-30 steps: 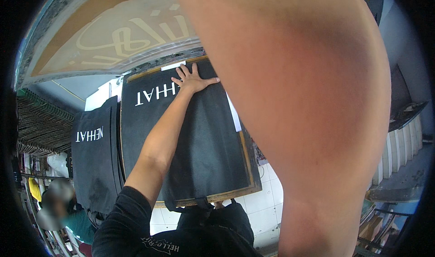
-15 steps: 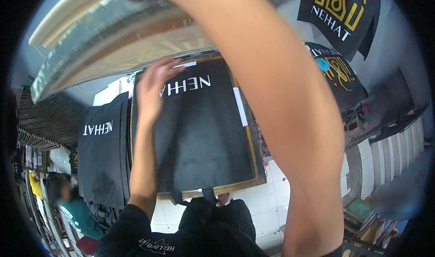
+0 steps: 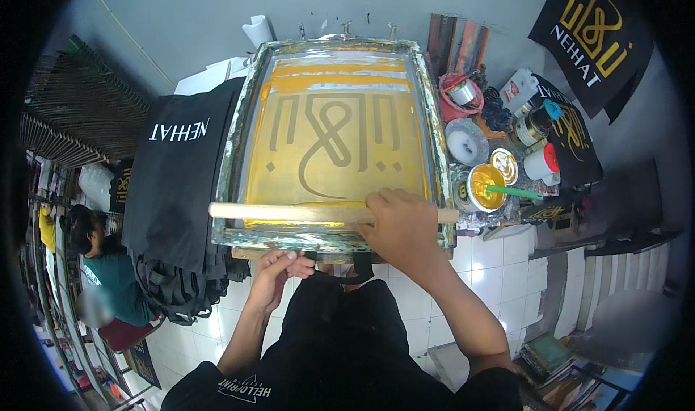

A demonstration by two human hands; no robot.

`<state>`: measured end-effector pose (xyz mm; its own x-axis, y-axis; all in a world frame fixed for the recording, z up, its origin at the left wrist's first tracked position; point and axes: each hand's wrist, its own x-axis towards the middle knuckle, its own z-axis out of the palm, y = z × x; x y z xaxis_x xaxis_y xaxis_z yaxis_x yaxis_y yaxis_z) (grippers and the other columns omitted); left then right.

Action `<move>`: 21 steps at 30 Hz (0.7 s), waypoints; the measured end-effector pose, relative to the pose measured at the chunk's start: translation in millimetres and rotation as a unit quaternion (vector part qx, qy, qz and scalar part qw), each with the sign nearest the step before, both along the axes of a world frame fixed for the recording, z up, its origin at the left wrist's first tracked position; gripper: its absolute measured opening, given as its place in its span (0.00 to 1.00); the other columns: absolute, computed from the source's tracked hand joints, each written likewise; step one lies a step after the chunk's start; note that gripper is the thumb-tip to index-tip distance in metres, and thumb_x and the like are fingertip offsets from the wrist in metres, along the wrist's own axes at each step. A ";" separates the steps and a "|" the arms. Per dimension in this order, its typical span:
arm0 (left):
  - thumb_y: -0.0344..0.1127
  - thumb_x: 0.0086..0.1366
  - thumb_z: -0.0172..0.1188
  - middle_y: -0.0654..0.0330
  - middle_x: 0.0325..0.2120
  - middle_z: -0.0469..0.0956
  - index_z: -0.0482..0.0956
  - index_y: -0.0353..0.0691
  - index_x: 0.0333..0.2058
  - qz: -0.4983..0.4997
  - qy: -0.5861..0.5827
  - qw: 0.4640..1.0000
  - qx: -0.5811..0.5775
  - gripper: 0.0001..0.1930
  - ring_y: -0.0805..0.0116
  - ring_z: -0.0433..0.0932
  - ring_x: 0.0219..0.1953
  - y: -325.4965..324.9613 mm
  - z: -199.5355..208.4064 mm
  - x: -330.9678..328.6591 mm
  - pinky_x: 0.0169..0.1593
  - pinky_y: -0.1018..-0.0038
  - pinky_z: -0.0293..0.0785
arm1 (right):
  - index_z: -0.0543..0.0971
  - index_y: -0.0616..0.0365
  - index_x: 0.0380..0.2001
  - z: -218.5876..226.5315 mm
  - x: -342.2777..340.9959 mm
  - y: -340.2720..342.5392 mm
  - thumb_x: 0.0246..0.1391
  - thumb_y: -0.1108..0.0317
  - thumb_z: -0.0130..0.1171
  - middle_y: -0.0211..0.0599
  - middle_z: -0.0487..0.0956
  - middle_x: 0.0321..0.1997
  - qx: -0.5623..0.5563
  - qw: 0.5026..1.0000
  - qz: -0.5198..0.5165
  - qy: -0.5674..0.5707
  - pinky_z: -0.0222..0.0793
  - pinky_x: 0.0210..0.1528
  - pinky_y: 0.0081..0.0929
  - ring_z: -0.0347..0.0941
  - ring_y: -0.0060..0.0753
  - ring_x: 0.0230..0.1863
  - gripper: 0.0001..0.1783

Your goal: The person performs screen printing on black bags by placing each bag onto a flat board, lowering a screen frame, and using a squeegee to spread gold ink across the stencil.

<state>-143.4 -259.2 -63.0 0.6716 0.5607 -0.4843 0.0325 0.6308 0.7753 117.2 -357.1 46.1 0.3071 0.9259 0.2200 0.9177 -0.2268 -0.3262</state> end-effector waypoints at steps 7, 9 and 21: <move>0.32 0.69 0.59 0.41 0.39 0.85 0.79 0.26 0.47 -0.003 0.018 0.998 -0.063 0.14 0.57 0.88 0.38 2.8 -10.9 0.8 0.46 0.66 0.84 | 0.78 0.56 0.29 -44.2 5.8 7.8 0.38 0.58 0.75 0.38 0.78 0.30 0.030 0.996 0.041 -0.079 0.74 0.37 0.42 0.79 0.44 0.35 0.19; 0.31 0.68 0.59 0.40 0.39 0.85 0.79 0.26 0.47 -0.004 0.017 0.997 -0.075 0.14 0.57 0.88 0.38 3.4 -9.6 0.8 0.46 0.66 0.84 | 0.77 0.56 0.29 -56.6 27.6 35.2 0.37 0.57 0.76 0.39 0.79 0.31 0.092 0.986 0.051 -0.127 0.73 0.37 0.45 0.79 0.47 0.35 0.21; 0.30 0.68 0.48 0.33 0.56 0.77 0.67 0.15 0.58 0.077 -0.044 0.926 -0.366 0.25 0.43 0.81 0.56 15.5 -2.8 0.3 0.62 0.53 0.77 | 0.87 0.56 0.45 -41.3 190.9 249.3 0.39 0.34 0.74 0.48 0.87 0.38 -0.078 0.991 -0.044 -0.104 0.77 0.47 0.47 0.84 0.51 0.43 0.39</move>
